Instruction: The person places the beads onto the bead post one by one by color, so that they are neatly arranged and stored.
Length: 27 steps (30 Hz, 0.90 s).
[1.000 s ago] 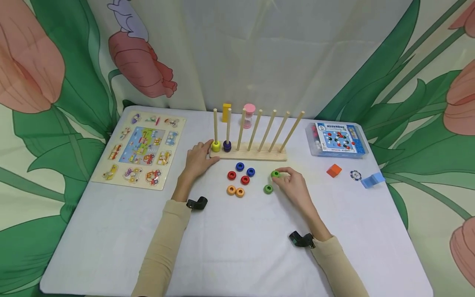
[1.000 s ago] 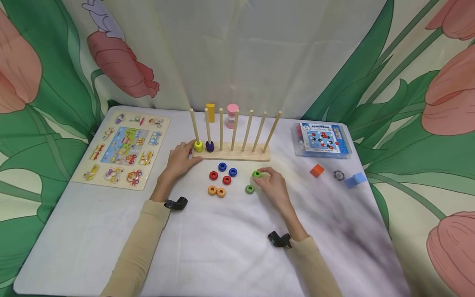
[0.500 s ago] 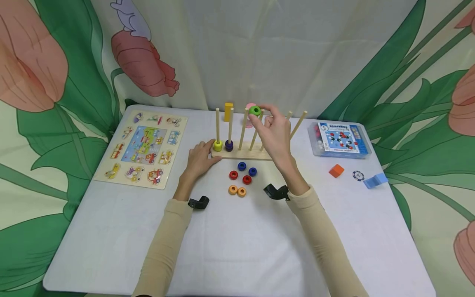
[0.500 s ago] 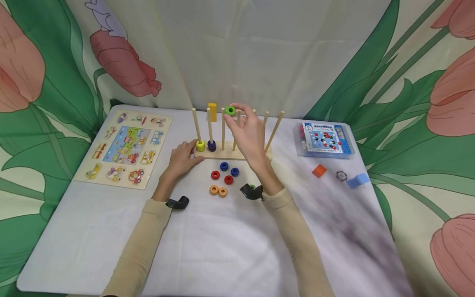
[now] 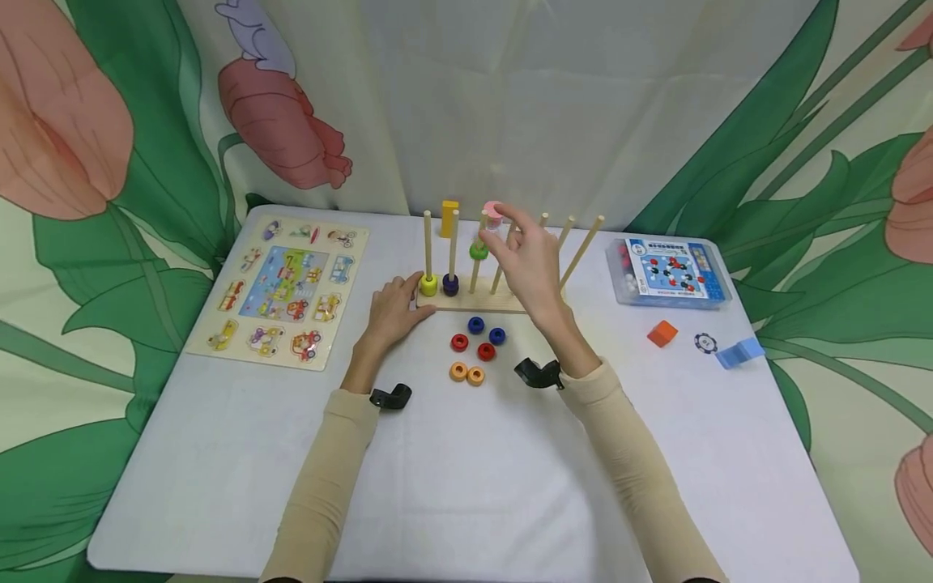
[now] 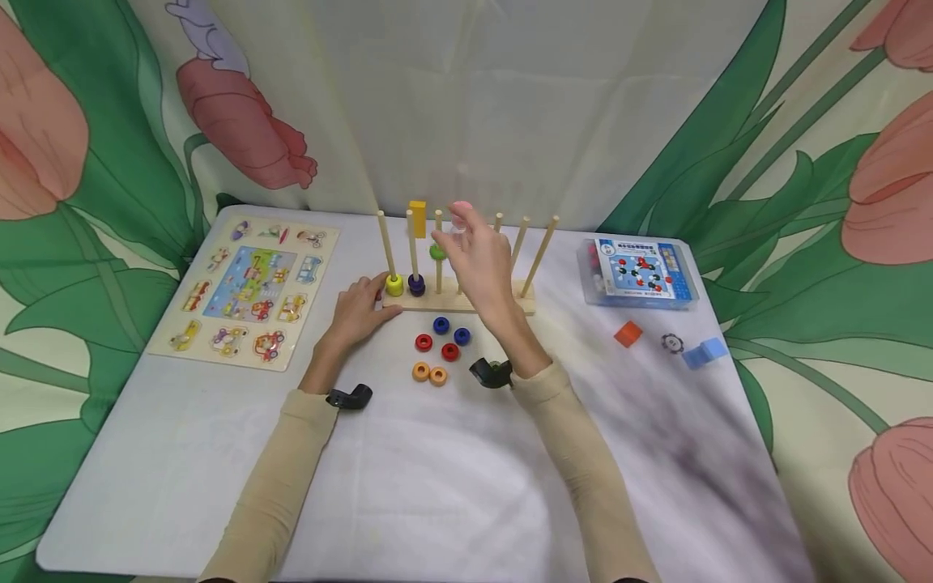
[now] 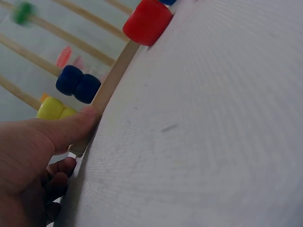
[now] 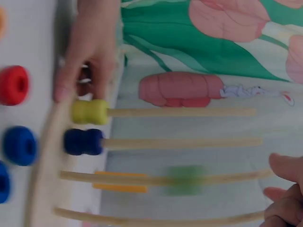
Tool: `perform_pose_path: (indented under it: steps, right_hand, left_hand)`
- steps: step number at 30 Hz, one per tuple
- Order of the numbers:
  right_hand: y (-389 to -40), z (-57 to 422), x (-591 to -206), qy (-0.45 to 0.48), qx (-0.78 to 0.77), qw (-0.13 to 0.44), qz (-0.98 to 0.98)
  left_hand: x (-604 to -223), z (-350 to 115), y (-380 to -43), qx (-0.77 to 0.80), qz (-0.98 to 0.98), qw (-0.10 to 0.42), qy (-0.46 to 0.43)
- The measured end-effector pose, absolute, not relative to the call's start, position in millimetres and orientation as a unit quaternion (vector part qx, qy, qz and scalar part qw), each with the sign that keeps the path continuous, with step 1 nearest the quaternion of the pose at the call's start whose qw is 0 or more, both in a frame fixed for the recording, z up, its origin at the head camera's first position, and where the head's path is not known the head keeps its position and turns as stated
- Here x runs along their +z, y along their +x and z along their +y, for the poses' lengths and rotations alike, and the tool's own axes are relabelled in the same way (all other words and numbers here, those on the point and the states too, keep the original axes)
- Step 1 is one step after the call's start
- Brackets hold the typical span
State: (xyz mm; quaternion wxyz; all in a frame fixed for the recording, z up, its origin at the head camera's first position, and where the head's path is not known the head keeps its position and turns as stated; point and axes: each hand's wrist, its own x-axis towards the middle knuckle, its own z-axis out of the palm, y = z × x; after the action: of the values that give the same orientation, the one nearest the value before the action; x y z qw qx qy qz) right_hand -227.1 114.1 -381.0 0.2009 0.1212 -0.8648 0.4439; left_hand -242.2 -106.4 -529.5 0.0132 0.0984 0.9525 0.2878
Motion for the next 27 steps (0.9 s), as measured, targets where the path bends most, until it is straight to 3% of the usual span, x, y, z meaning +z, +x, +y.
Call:
perform_pose_path:
  steps: [3, 5, 13, 16, 21, 27]
  right_hand:
    - [-213, 123, -397, 0.115, 0.47, 0.183, -0.856]
    - [-204, 131, -411, 0.099, 0.502, 0.139, -0.848]
    - [-173, 186, -468, -0.002, 0.576, -0.171, -0.8]
    - [-162, 208, -480, 0.004, 0.571, -0.247, -0.783]
    - [-147, 229, -498, 0.03, 0.552, -0.255, -0.793]
    - [-138, 224, -507, 0.044, 0.523, -0.187, -0.83]
  left_hand:
    - [-529, -107, -242, 0.288, 0.953, 0.016, 0.098]
    - [-529, -107, -242, 0.287, 0.953, 0.016, 0.099]
    - [-530, -107, -243, 0.286, 0.953, 0.013, 0.098]
    - [-530, -107, -244, 0.287, 0.953, 0.015, 0.097]
    - [-529, -107, -243, 0.285, 0.954, 0.02, 0.093]
    - [-529, -106, -243, 0.288, 0.953, 0.018, 0.091]
